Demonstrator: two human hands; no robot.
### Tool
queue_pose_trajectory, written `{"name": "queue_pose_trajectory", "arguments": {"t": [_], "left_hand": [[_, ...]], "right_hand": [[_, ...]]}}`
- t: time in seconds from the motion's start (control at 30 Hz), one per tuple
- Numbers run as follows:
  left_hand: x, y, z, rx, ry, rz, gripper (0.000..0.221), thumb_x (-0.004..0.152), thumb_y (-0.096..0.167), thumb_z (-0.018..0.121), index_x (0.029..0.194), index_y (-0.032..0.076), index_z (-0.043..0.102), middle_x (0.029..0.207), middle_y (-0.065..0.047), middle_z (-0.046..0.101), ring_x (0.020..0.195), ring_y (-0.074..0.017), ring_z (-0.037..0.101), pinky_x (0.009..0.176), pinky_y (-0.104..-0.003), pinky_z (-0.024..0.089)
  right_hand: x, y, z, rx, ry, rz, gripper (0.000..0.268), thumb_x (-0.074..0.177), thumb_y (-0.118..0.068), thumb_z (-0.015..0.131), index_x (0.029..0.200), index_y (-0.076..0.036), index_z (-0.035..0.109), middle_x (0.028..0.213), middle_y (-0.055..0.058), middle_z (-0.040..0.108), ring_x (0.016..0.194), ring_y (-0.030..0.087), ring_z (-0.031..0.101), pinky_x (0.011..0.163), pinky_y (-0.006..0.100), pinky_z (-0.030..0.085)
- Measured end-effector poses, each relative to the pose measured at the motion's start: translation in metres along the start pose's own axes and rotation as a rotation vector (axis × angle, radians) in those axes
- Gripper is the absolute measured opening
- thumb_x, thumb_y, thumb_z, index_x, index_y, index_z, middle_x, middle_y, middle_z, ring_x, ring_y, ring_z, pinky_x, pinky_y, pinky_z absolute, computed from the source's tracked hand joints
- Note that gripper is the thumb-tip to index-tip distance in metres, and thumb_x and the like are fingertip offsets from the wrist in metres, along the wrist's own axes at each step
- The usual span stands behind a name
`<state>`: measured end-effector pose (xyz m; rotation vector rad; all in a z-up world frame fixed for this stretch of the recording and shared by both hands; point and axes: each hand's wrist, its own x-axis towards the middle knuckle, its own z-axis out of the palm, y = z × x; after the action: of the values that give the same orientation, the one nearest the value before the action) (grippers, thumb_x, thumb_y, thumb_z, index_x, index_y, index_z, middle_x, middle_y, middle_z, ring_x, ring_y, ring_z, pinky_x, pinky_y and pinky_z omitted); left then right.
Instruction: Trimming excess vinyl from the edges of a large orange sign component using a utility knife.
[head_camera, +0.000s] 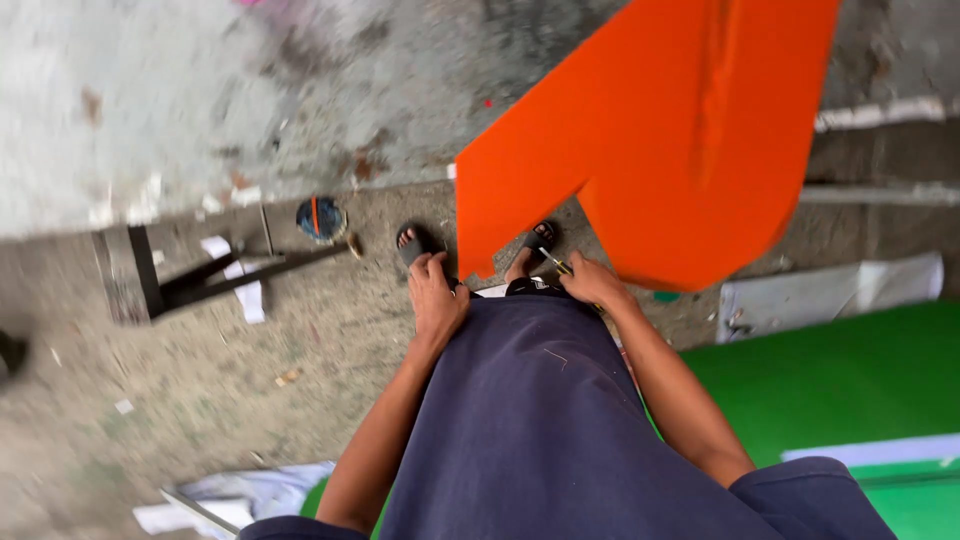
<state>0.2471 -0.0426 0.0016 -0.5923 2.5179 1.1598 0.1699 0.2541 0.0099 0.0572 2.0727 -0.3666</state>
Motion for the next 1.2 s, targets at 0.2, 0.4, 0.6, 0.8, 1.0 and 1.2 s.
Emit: {"name": "queue_pose_trajectory", "arguments": {"t": [0.2, 0.4, 0.6, 0.8, 1.0, 1.2], "left_hand": [[0.067, 0.077, -0.021, 0.101, -0.024, 0.798, 0.030, 0.091, 0.006, 0.063, 0.120, 0.013, 0.061, 0.130, -0.013, 0.051, 0.120, -0.0373, 0.049, 0.089, -0.046, 0.045], [0.135, 0.103, 0.021, 0.384, -0.159, 1.145, 0.035, 0.086, 0.021, 0.074, 0.118, 0.016, 0.059, 0.142, -0.013, 0.048, 0.135, -0.0389, 0.043, 0.105, -0.055, 0.040], [0.156, 0.125, 0.012, 0.402, -0.312, 1.228, 0.030, 0.096, 0.032, 0.069, 0.123, 0.019, 0.062, 0.144, -0.009, 0.049, 0.144, -0.0345, 0.038, 0.116, -0.057, 0.030], [0.180, 0.115, 0.021, 0.525, -0.260, 1.368, 0.034, 0.100, 0.043, 0.064, 0.128, 0.025, 0.059, 0.151, -0.005, 0.047, 0.147, -0.0309, 0.036, 0.119, -0.055, 0.025], [0.207, 0.175, 0.039, 0.567, -0.296, 1.343, 0.050, 0.107, 0.052, 0.044, 0.148, 0.024, 0.051, 0.163, -0.010, 0.036, 0.152, -0.0375, 0.025, 0.118, -0.066, 0.019], [0.214, 0.182, 0.041, 0.686, -0.364, 1.251, 0.060, 0.105, 0.065, 0.030, 0.156, 0.034, 0.041, 0.169, -0.001, 0.023, 0.157, -0.0308, 0.011, 0.123, -0.063, 0.011]], "right_hand": [[0.004, 0.047, 0.061, 0.505, 0.259, 0.080, 0.040, 0.104, -0.033, 0.048, 0.127, -0.001, 0.052, 0.097, 0.027, 0.068, 0.089, 0.046, 0.069, 0.070, 0.053, 0.053], [-0.006, -0.010, 0.114, 0.935, 0.622, 0.043, 0.033, 0.094, -0.020, 0.057, 0.124, -0.007, 0.051, 0.086, 0.019, 0.073, 0.084, 0.033, 0.075, 0.080, 0.047, 0.058], [0.023, -0.069, 0.146, 1.258, 0.823, -0.233, 0.041, 0.114, -0.031, 0.038, 0.140, -0.002, 0.048, 0.090, 0.012, 0.057, 0.088, 0.025, 0.060, 0.081, 0.043, 0.054], [0.089, -0.118, 0.159, 1.106, 1.283, -0.376, 0.035, 0.101, -0.012, 0.068, 0.134, -0.003, 0.066, 0.112, 0.015, 0.067, 0.107, 0.033, 0.067, 0.099, 0.043, 0.052], [0.121, -0.149, 0.148, 1.636, 1.250, -0.647, 0.017, 0.109, -0.013, 0.057, 0.123, -0.006, 0.064, 0.102, 0.001, 0.061, 0.099, 0.005, 0.053, 0.106, 0.040, 0.041], [0.064, -0.145, 0.094, 1.312, 1.470, -0.499, 0.025, 0.112, -0.014, 0.052, 0.132, -0.007, 0.065, 0.126, 0.010, 0.060, 0.127, 0.017, 0.053, 0.109, 0.048, 0.041]]}}
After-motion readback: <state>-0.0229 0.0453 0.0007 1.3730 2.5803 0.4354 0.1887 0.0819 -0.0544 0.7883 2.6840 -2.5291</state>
